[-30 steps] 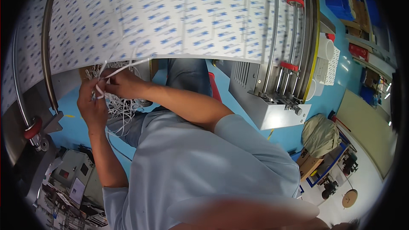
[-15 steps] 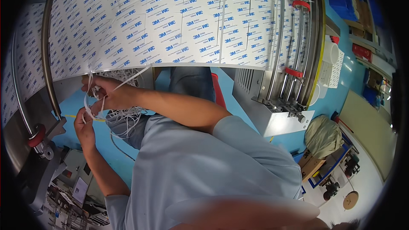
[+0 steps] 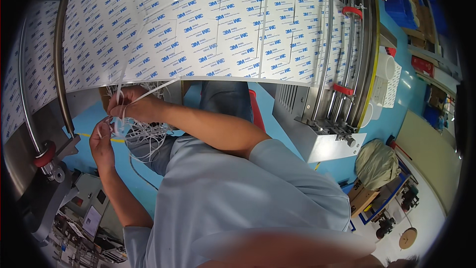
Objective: The person is removing waste material strips from a roll of adhesive sheets being processed by a machine.
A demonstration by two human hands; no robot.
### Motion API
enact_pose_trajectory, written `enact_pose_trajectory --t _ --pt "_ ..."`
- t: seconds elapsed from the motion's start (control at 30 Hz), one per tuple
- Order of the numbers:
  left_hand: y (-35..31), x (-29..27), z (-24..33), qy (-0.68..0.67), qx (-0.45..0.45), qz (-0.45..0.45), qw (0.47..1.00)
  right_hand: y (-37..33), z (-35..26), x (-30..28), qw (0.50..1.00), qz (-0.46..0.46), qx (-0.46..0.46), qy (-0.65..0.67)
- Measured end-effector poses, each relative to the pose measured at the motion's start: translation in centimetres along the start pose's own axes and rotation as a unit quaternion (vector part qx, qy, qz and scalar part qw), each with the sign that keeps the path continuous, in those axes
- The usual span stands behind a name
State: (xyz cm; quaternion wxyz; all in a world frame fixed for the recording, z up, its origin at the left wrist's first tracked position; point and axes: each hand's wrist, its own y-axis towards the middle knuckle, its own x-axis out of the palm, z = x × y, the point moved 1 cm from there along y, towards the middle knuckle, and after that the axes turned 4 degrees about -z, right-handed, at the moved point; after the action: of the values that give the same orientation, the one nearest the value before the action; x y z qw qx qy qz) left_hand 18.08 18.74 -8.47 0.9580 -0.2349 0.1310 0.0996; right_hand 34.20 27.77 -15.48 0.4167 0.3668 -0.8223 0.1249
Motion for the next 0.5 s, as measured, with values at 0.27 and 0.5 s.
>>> enact_pose_trajectory --t 0.27,0.5 --pt "-1.0 0.1 2.9 0.014 0.019 0.01 1.0 0.6 0.3 2.3 0.999 0.024 0.021 0.005" --pt "-2.1 -2.3 4.4 -0.006 0.022 0.031 0.999 1.5 -0.2 5.1 0.993 0.103 0.042 -0.032"
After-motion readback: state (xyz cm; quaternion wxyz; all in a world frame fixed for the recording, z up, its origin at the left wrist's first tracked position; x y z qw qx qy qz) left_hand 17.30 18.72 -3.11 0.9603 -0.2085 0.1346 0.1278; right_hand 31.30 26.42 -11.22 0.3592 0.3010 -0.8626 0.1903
